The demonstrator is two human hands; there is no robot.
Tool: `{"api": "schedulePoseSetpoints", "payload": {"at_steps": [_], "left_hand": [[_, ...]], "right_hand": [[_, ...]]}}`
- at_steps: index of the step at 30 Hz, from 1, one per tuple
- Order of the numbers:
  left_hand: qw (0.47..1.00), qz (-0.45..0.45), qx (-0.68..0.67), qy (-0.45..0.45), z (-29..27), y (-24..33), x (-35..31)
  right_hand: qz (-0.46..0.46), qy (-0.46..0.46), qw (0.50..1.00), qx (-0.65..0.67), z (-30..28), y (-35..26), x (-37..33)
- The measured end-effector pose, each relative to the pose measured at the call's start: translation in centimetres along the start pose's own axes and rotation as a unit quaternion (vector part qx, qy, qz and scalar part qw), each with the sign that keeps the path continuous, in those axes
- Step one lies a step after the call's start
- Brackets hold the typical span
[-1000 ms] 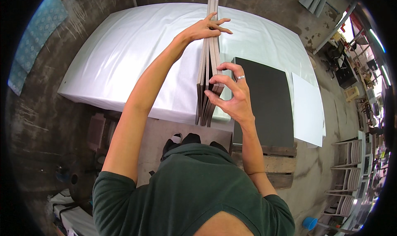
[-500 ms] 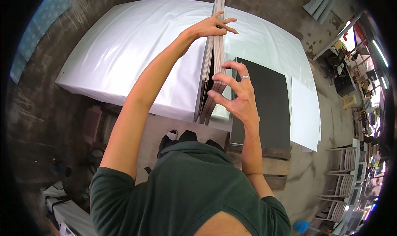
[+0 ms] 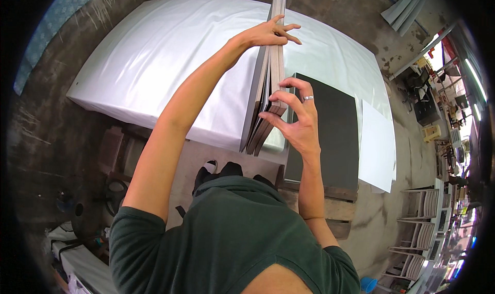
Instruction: The person organizes stacks of dark and light rectangular sheets on a work table, moving them between piles and aligning them by hand.
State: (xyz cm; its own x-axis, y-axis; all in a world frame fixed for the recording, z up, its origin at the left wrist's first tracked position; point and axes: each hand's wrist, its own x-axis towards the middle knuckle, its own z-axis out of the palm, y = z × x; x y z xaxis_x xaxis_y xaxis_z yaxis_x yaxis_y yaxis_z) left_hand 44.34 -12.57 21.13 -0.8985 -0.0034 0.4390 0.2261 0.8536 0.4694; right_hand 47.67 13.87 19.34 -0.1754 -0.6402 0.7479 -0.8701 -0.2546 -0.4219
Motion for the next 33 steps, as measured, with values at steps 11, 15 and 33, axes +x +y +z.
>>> {"api": "schedulePoseSetpoints", "payload": {"at_steps": [11, 15, 33], "left_hand": [[1.000, -0.011, 0.000, 0.002, 0.3, -0.3, 0.0], [1.000, -0.010, 0.001, -0.003, 0.3, -0.1, 0.2], [0.999, -0.008, 0.035, 0.002, 0.2, -0.4, 0.2]], "right_hand": [[-0.018, 0.012, 1.000, -0.012, 0.2, 0.2, 0.0], [-0.011, 0.014, 1.000, -0.014, 0.3, 0.2, 0.0], [-0.007, 0.038, 0.999, -0.005, 1.0, -0.2, -0.4]]}}
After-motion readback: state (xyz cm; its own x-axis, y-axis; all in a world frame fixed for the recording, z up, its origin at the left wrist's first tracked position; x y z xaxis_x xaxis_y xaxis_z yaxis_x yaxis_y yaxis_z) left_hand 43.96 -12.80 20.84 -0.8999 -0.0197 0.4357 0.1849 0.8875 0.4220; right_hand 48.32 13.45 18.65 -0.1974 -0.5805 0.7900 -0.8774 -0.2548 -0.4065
